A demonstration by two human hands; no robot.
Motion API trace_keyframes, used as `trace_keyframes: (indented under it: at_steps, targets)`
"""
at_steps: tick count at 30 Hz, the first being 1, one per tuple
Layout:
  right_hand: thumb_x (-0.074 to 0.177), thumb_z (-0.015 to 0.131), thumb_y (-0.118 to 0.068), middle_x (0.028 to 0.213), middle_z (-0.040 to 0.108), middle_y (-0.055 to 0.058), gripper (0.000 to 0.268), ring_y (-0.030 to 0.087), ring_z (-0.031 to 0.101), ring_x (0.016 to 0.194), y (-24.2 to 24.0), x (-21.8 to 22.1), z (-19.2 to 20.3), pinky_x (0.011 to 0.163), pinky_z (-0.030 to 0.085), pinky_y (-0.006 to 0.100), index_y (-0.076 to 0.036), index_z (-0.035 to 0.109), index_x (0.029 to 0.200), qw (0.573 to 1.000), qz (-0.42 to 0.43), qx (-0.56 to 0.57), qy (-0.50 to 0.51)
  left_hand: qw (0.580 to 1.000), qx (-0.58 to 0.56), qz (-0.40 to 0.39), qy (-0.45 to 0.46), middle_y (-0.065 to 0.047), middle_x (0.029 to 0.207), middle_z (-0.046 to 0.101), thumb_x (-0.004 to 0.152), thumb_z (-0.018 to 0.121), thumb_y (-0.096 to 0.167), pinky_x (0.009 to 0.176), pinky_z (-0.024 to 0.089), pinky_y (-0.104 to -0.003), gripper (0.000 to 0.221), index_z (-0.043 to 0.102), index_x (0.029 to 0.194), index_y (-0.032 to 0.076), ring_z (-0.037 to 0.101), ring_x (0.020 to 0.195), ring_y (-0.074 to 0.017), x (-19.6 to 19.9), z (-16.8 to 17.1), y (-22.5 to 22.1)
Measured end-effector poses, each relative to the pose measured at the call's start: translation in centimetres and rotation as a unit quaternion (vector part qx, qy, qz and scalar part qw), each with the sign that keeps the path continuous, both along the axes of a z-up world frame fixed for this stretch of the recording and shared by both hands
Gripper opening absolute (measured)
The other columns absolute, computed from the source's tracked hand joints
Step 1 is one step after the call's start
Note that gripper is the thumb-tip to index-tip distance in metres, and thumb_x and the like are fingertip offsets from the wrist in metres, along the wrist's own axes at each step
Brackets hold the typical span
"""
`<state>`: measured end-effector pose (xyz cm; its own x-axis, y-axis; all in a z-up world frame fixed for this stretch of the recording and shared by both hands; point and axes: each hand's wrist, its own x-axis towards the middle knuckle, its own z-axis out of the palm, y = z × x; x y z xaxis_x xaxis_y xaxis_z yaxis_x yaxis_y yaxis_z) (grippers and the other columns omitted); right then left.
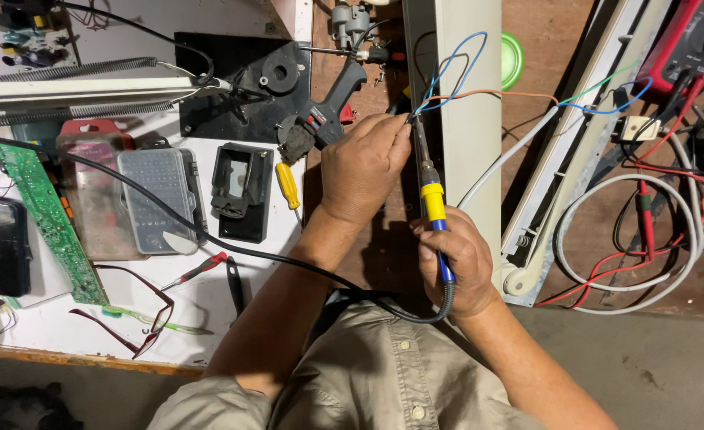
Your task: The person repairs an electronic light fixture by soldering wires, using pliers to manipulate cables, and using a screwdriver to reassemble the internal components.
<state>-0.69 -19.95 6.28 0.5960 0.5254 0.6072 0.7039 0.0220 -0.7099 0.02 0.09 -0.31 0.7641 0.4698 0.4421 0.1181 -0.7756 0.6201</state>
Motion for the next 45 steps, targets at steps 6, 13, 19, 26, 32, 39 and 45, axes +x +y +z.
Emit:
trace_keyframes:
  at_steps: [6,13,19,26,32,39,45]
  targets:
    - [0.117,0.068,-0.008,0.097,0.078,0.021,0.013,0.045,0.081,0.082,0.0,-0.1,0.1,0.075,0.068,0.06,0.004,0.071,0.114,1.0,0.0,-0.003,0.004,1.0,-0.03,-0.008,-0.002,0.001,0.104,0.086,0.11,0.081,0.028,0.077,0.073,-0.043,0.012,0.089,0.118,0.023,0.088,0.096,-0.0282,-0.1,-0.1,-0.1]
    - [0.117,0.068,-0.01,0.097,0.078,0.02,0.014,0.044,0.081,0.082,0.0,-0.1,0.1,0.074,0.068,0.059,0.003,0.072,0.113,1.0,0.0,-0.008,-0.001,0.999,-0.052,-0.013,0.008,0.001,0.106,0.086,0.11,0.081,0.027,0.081,0.073,-0.042,0.012,0.088,0.118,0.024,0.088,0.1,-0.0284,-0.1,-0.7,-0.2]
    - [0.117,0.067,-0.01,0.096,0.077,0.02,0.014,0.044,0.081,0.082,0.1,-0.1,0.1,0.073,0.068,0.059,0.002,0.072,0.113,1.0,0.0,-0.009,-0.003,0.995,-0.097,-0.017,0.011,-0.001,0.105,0.087,0.111,0.08,0.027,0.081,0.073,-0.043,0.012,0.089,0.117,0.022,0.088,0.1,-0.0296,-0.1,-0.8,-0.2]
    - [0.118,0.067,-0.012,0.096,0.077,0.02,0.015,0.045,0.079,0.082,-0.1,0.0,0.0,0.074,0.067,0.06,0.002,0.072,0.114,1.0,0.002,-0.015,-0.007,0.988,-0.151,-0.025,-0.003,-0.003,0.107,0.089,0.11,0.082,0.024,0.084,0.073,-0.04,0.011,0.089,0.117,0.018,0.088,0.103,-0.0297,-0.2,-0.6,-0.1]
    - [0.117,0.068,-0.012,0.097,0.077,0.02,0.014,0.046,0.079,0.083,0.0,-0.2,-0.1,0.074,0.067,0.06,0.001,0.073,0.115,1.0,-0.002,-0.021,-0.011,0.993,-0.119,-0.025,0.0,-0.003,0.107,0.089,0.11,0.083,0.023,0.084,0.073,-0.041,0.011,0.089,0.116,0.019,0.088,0.102,-0.0296,-0.2,-1.0,-0.2]
    - [0.116,0.068,-0.011,0.096,0.077,0.021,0.013,0.046,0.079,0.082,0.2,0.0,0.2,0.072,0.067,0.06,0.001,0.073,0.114,1.0,0.002,-0.022,-0.015,1.0,0.024,0.0,-0.015,0.0,0.102,0.086,0.11,0.083,0.026,0.077,0.073,-0.038,0.01,0.089,0.116,0.021,0.088,0.092,-0.0251,0.0,-0.2,-0.2]
    - [0.117,0.067,-0.01,0.096,0.077,0.022,0.014,0.046,0.079,0.082,0.2,0.0,0.2,0.072,0.067,0.06,0.002,0.073,0.113,1.0,0.004,-0.009,-0.004,0.997,0.08,0.006,-0.021,0.001,0.105,0.085,0.11,0.082,0.027,0.078,0.073,-0.037,0.011,0.088,0.118,0.022,0.087,0.093,-0.0229,0.0,-0.6,-0.1]
